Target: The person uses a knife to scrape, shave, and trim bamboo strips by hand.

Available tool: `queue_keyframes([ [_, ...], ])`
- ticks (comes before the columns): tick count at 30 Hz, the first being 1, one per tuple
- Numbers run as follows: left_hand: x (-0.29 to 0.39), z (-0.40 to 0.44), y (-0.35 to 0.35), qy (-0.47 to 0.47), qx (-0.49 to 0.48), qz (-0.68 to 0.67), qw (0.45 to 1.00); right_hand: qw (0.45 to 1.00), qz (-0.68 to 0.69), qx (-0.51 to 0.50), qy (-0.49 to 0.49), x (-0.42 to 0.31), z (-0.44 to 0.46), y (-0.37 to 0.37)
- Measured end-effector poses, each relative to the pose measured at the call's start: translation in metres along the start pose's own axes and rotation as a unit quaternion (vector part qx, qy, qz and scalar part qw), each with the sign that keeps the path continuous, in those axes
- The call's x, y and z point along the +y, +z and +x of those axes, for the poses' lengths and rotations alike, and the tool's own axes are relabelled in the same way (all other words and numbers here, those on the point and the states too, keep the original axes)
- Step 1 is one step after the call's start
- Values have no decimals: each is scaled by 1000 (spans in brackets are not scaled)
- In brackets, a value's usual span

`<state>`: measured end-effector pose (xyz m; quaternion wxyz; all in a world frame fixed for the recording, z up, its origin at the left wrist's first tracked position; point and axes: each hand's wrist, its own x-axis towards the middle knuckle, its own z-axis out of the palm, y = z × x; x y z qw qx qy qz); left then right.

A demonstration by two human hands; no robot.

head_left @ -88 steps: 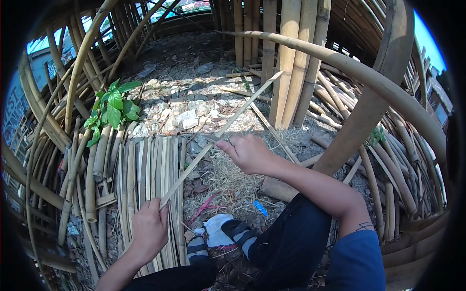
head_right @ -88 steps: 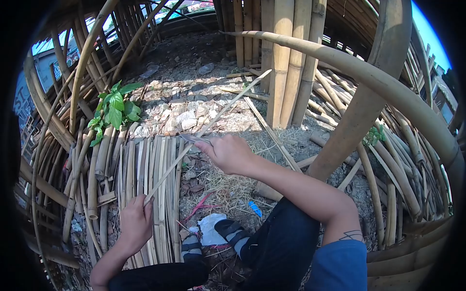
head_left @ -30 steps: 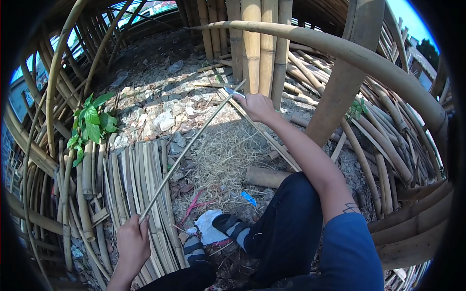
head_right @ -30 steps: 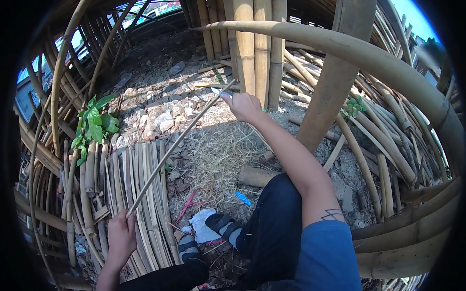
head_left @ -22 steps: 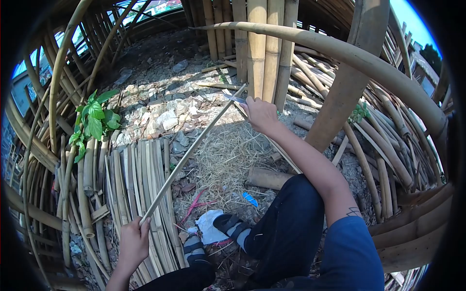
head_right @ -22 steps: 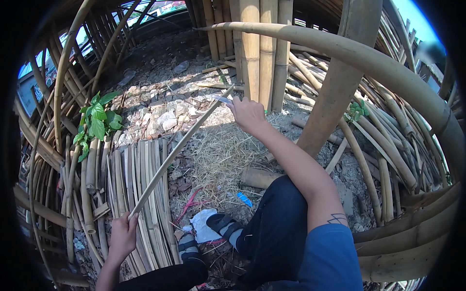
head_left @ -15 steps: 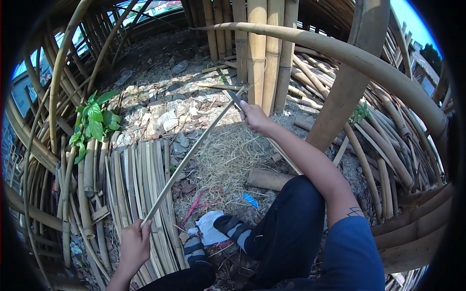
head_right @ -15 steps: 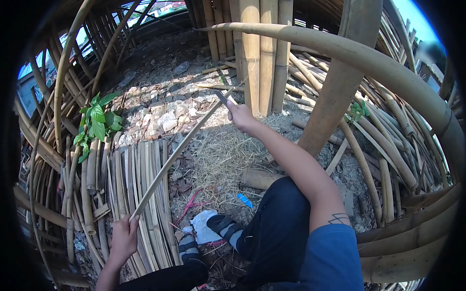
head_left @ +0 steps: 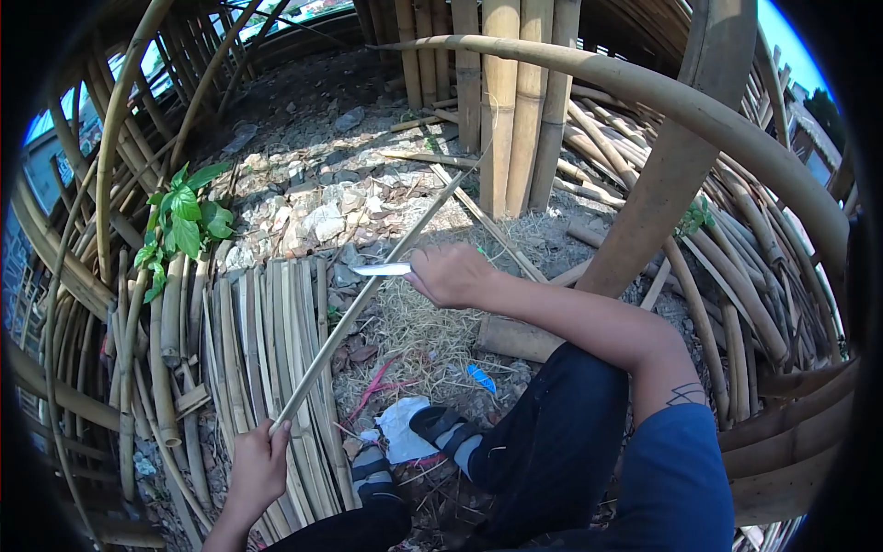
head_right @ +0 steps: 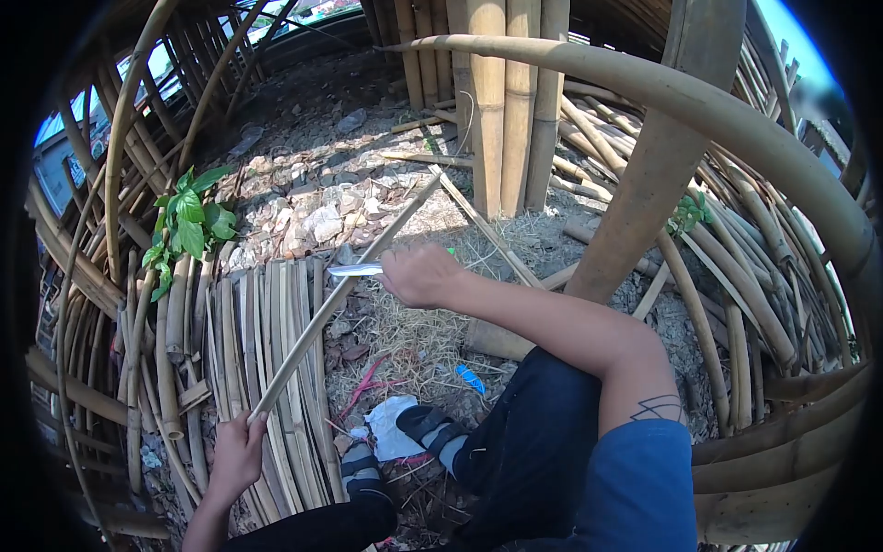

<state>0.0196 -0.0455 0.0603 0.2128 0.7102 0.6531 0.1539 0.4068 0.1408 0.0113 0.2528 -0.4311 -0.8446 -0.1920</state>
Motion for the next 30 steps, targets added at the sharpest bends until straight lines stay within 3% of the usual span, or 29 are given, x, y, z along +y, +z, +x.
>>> queue_keyframes([
  [2,5,3,-3,-3,-10,-8,1000,985,-65,-59,146,41,2,4],
  [8,-4,10,1,-8,-59,-24,998,955,-121,-95,252,61,-27,10],
  [11,-10,4,3,-18,-57,-34,998,949,-88,-110,281,55,-32,19],
  [14,-8,4,1,-24,-64,-37,997,958,-29,-139,250,62,-31,23],
  [17,-13,6,3,-29,-69,-21,997,936,50,-172,304,62,-33,28],
  [20,-10,7,4,-31,-75,-10,997,913,144,-136,356,68,-42,36],
  [22,-10,6,5,-31,-76,-14,997,750,358,-281,480,73,-37,30],
  [23,-11,6,5,-34,-84,-8,996,750,358,-282,480,72,-37,28],
  [25,-12,6,6,-36,-91,-1,995,850,176,-300,396,69,-37,23],
  [28,-14,6,10,-48,-96,-5,994,888,82,-235,386,51,-27,12],
  [30,-15,7,9,-34,-81,-13,996,875,94,-240,409,49,-19,5],
])
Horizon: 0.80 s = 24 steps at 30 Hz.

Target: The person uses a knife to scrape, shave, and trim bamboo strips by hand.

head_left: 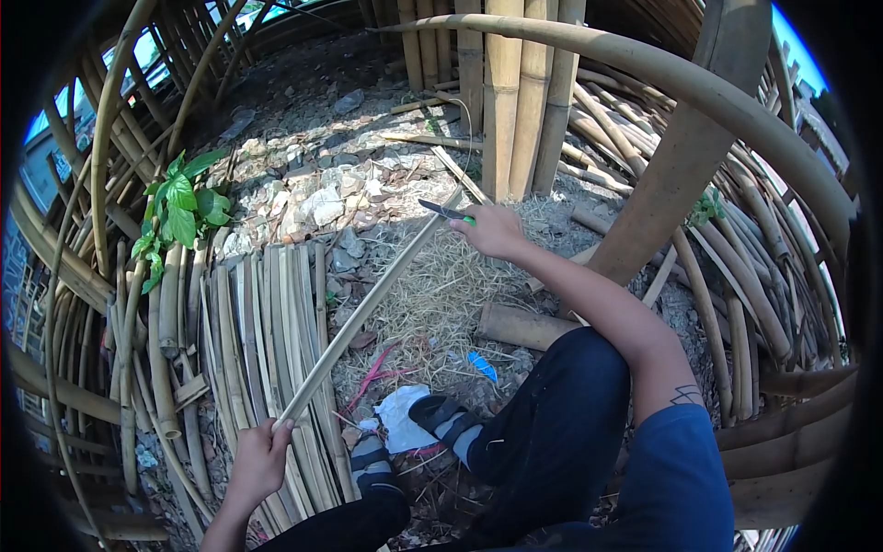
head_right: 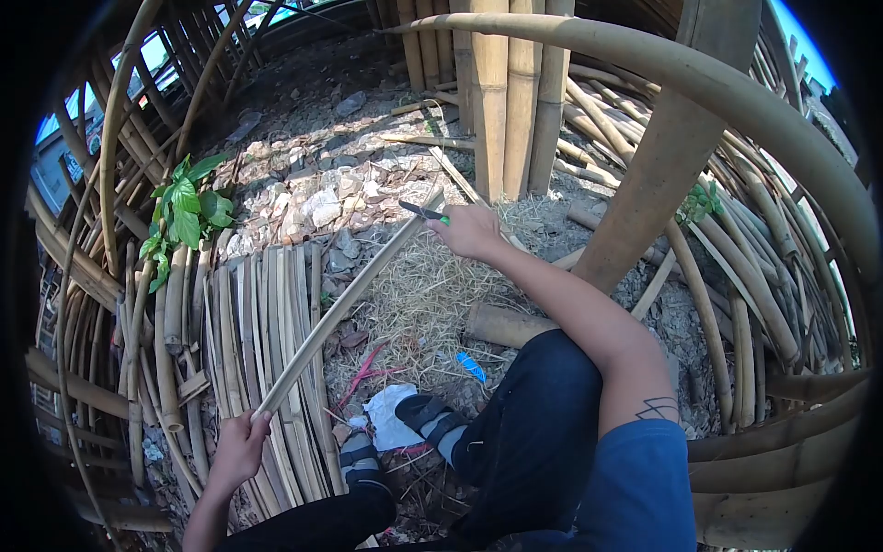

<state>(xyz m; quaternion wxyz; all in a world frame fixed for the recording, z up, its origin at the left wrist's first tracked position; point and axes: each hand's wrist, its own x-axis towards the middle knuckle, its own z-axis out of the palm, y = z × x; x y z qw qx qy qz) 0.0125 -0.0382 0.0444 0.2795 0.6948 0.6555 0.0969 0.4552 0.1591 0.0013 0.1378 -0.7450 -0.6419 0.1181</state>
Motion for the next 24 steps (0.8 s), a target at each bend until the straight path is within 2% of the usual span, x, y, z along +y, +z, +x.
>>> queue_keyframes([
  [2,0,-1,-1,-1,2,3,1000,1000,15,-11,21,6,10,7],
  [4,1,-2,-2,-2,5,5,1000,968,226,-89,63,20,25,26],
  [5,3,-2,-3,-4,1,8,1000,968,226,-89,62,23,25,28],
  [7,3,-3,-1,-8,-5,11,1000,989,119,-51,73,8,4,10],
  [9,-1,0,4,21,17,-2,1000,989,111,-49,80,-1,0,1],
  [16,3,0,3,23,28,-1,999,995,66,16,68,-8,-1,1],
  [20,2,0,4,19,33,-2,999,994,83,19,73,-3,7,5],
  [22,1,-1,3,15,35,-3,999,963,257,-60,57,8,21,20],
  [23,1,-1,4,14,35,-6,999,963,257,-61,55,8,21,25],
  [24,1,-1,4,13,34,-9,999,981,189,-18,34,-1,13,23],
])
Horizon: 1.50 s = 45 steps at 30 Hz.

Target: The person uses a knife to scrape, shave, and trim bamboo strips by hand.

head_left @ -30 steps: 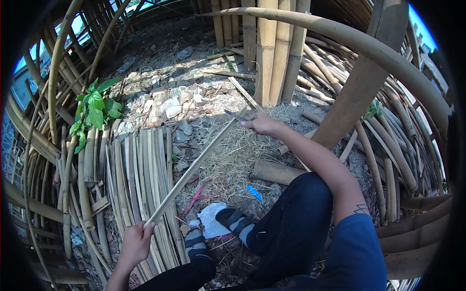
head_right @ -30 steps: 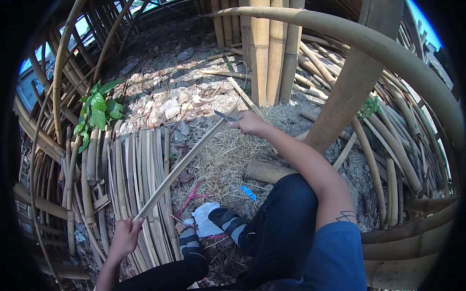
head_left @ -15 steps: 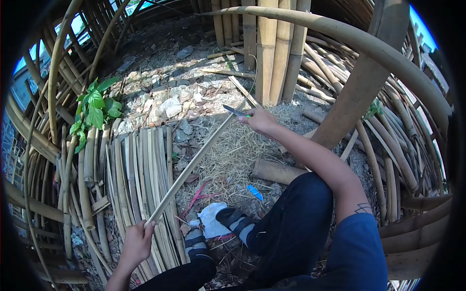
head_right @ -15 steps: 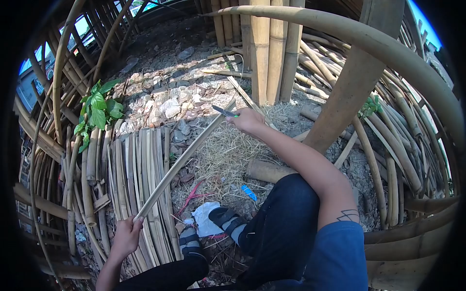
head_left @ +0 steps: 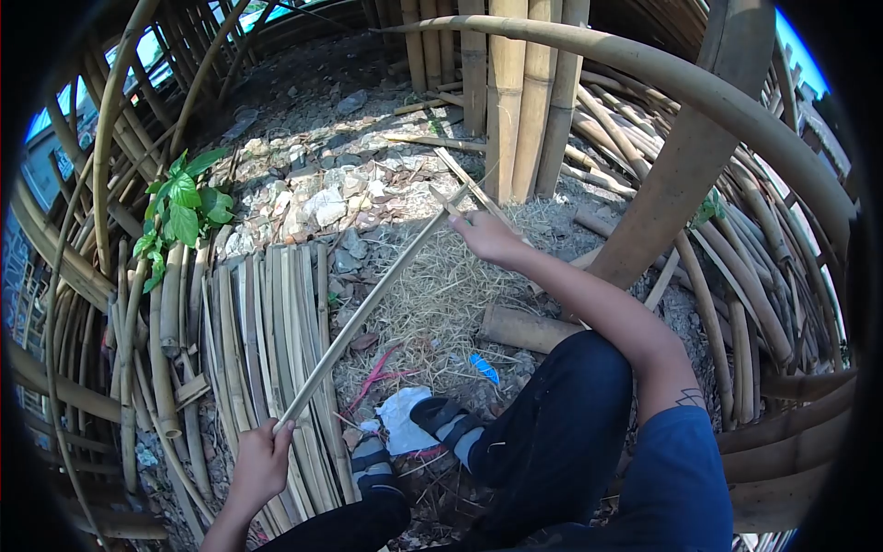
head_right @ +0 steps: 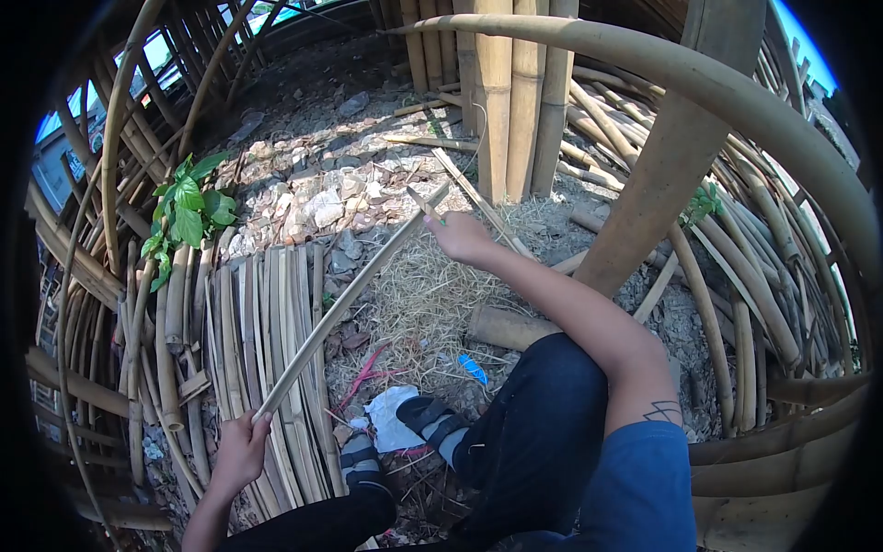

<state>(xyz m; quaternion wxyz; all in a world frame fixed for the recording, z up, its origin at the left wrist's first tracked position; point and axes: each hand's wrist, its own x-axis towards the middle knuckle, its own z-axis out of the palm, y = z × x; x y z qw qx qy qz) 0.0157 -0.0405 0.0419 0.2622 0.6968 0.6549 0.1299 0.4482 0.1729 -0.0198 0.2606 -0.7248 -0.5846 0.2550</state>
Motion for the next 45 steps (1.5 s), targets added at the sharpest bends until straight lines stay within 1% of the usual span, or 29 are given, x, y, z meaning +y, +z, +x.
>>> queue_keyframes([
  [1,1,-1,1,-1,1,0,1000,996,-69,41,-28,-11,-12,2],
  [2,3,-1,1,-2,1,-4,1000,996,-68,42,-30,-22,-24,2],
  [4,5,2,-1,1,7,-6,1000,972,-185,-2,-147,-45,-50,8],
  [6,5,2,0,-2,10,-11,1000,944,-175,1,-281,-47,-59,30],
  [7,4,2,0,-1,12,-10,1000,944,-173,3,-282,-53,-65,34],
  [9,2,1,-1,4,33,-8,999,901,-186,-20,-392,-62,-74,39],
  [10,2,1,-3,2,34,-8,999,901,-184,-21,-393,-65,-74,40],
  [12,4,0,-8,-8,20,6,1000,863,-194,4,-467,-66,-76,41],
  [13,5,-1,-11,-10,21,4,1000,862,-195,2,-468,-64,-77,44],
  [15,9,-4,-15,-43,-18,22,999,810,-246,15,-532,-54,-77,50],
  [17,11,-9,-21,-45,-17,9,999,762,-307,71,-565,-38,-49,34],
  [18,10,-14,-22,-48,-31,0,998,926,-303,77,-211,-26,0,4],
  [19,3,-21,-22,-54,-35,2,998,923,-336,96,-159,12,23,-28],
  [20,-5,-22,-24,-23,-16,24,999,915,-365,129,-113,29,41,-51],
  [21,-9,-16,-24,8,5,36,999,912,-367,139,-122,22,44,-53],
  [22,-10,-12,-20,2,6,25,1000,911,-362,145,-136,30,29,-43],
  [23,-12,-8,-21,-25,16,9,1000,914,-351,147,-143,42,11,-29],
  [25,-13,1,-25,-59,29,-5,998,919,-342,139,-135,54,-4,-6],
  [26,-16,4,-24,-62,24,0,998,925,-334,129,-128,60,-9,4],
  [27,-22,6,-21,-66,37,-9,997,926,-334,101,-142,61,-18,4],
  [28,-26,5,-19,-70,51,-18,996,930,-328,91,-136,66,-28,9],
  [30,-30,6,-16,-85,53,-13,995,920,-328,96,-192,72,-35,10],
  [31,-32,9,-15,-103,45,-8,994,921,-327,94,-192,76,-38,11],
  [33,-38,12,-11,-127,37,0,991,894,-324,150,-271,87,-49,18],
  [36,-47,19,-5,-127,28,0,991,908,-295,146,-259,88,-71,19],
  [40,-48,29,5,-144,-8,-20,989,923,-246,157,-252,101,-87,22],
  [42,-42,35,10,-171,-38,-85,981,916,-239,185,-263,102,-92,24],
  [43,-40,38,13,-169,-43,-80,982,919,-237,186,-256,105,-95,25],
  [45,-38,44,17,-250,-98,-198,943,930,-201,182,-247,109,-101,30],
])
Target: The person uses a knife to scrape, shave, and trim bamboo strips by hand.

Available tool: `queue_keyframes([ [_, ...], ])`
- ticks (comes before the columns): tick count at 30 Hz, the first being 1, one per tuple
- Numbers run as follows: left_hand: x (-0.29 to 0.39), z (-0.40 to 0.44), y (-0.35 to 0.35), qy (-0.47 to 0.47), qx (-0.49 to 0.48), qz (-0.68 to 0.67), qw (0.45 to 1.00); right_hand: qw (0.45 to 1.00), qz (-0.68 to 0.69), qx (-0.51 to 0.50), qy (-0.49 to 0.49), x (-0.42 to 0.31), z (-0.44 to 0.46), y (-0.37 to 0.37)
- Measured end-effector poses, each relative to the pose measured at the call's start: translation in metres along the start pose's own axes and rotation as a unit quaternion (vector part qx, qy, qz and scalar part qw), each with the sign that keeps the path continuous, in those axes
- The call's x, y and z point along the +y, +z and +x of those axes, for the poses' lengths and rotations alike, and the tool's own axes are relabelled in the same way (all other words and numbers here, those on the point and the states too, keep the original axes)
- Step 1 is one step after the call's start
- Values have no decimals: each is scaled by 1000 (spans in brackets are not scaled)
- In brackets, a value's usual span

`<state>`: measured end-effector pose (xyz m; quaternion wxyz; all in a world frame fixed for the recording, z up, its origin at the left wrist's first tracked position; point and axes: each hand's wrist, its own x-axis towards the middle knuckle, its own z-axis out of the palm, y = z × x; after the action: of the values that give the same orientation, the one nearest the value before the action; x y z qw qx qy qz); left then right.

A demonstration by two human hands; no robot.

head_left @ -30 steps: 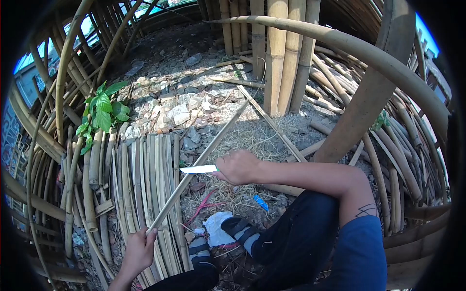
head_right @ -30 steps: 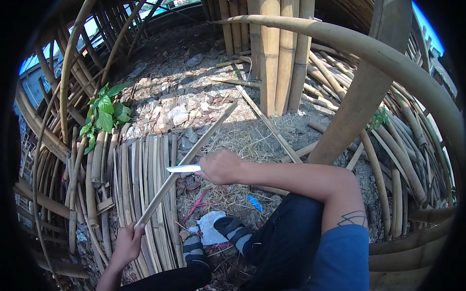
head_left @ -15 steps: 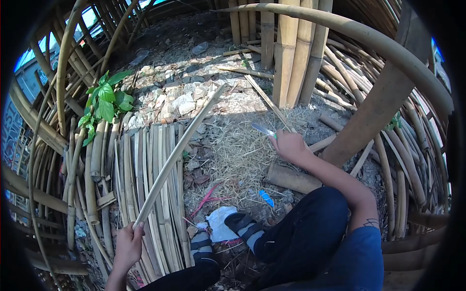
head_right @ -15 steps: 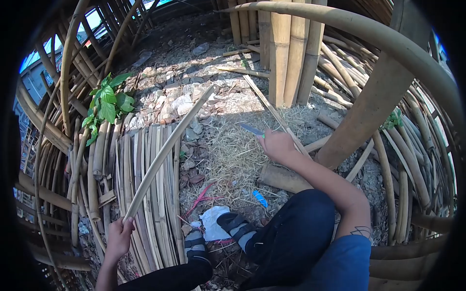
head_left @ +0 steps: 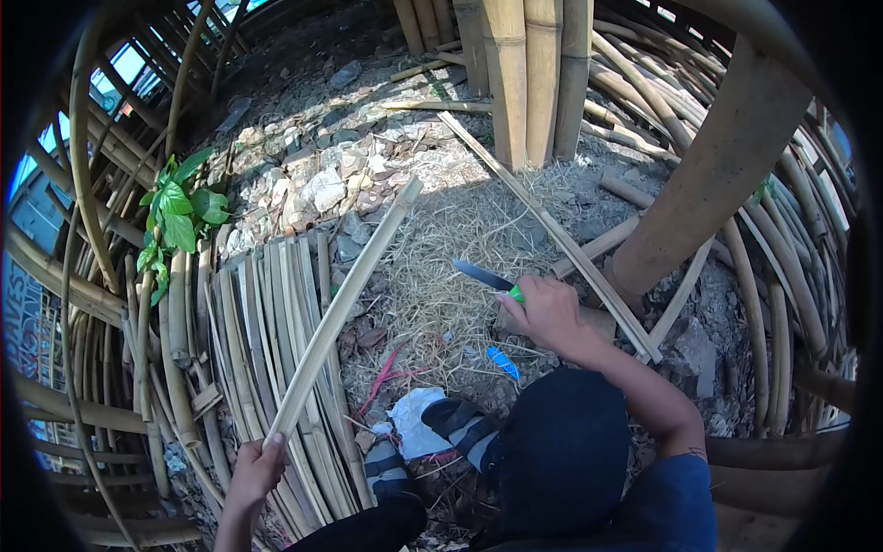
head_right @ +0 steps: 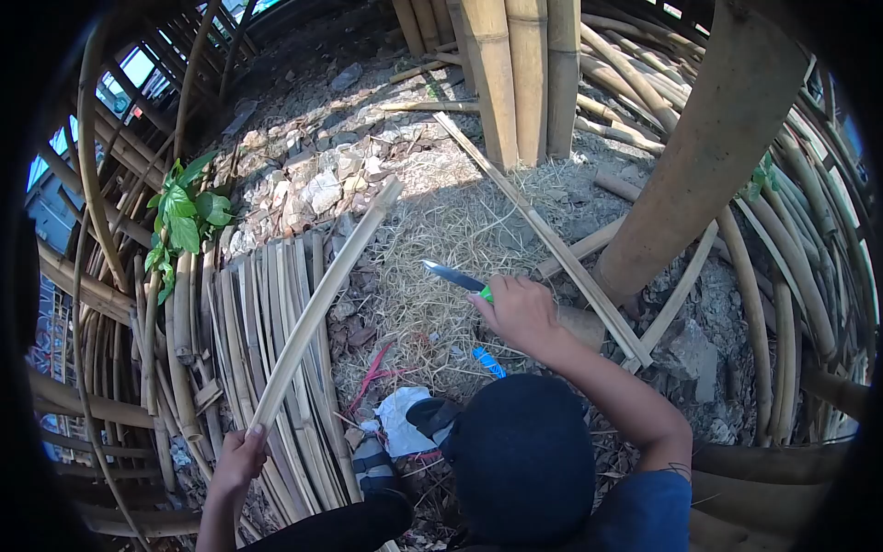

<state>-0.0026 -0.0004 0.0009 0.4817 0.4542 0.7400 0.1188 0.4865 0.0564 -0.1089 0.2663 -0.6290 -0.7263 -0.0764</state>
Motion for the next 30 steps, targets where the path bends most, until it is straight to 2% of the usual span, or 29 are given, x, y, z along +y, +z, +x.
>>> queue_keyframes([
  [1,5,1,2,-2,0,5,1000,1000,3,-1,5,0,-3,1],
  [3,16,1,7,-55,-69,-15,996,998,65,4,23,-1,-10,3],
  [7,23,9,21,-27,-87,35,995,988,149,7,48,-3,-21,5],
  [12,37,8,29,-33,-75,44,996,977,188,97,-5,-3,-26,0],
  [16,46,7,30,-40,-54,32,997,968,231,96,6,-1,-35,-8],
  [18,43,8,26,-31,-50,19,998,964,255,51,49,-4,-40,-17],
  [19,47,5,25,-33,-44,7,998,961,269,46,34,-9,-41,-22],
  [21,53,-1,19,-2,-57,3,998,941,307,8,139,-19,-42,-31],
  [25,53,-7,9,81,-61,-38,994,953,292,20,77,-33,-27,-36],
  [27,61,-17,7,107,-65,-38,991,952,292,0,90,-46,-6,-58],
  [28,71,-28,7,116,-85,-30,989,949,296,-41,100,-52,8,-72],
  [29,73,-31,7,138,-77,1,987,949,303,-40,79,-60,24,-83],
  [30,79,-37,9,147,-59,9,987,964,265,-5,-8,-68,40,-92],
])
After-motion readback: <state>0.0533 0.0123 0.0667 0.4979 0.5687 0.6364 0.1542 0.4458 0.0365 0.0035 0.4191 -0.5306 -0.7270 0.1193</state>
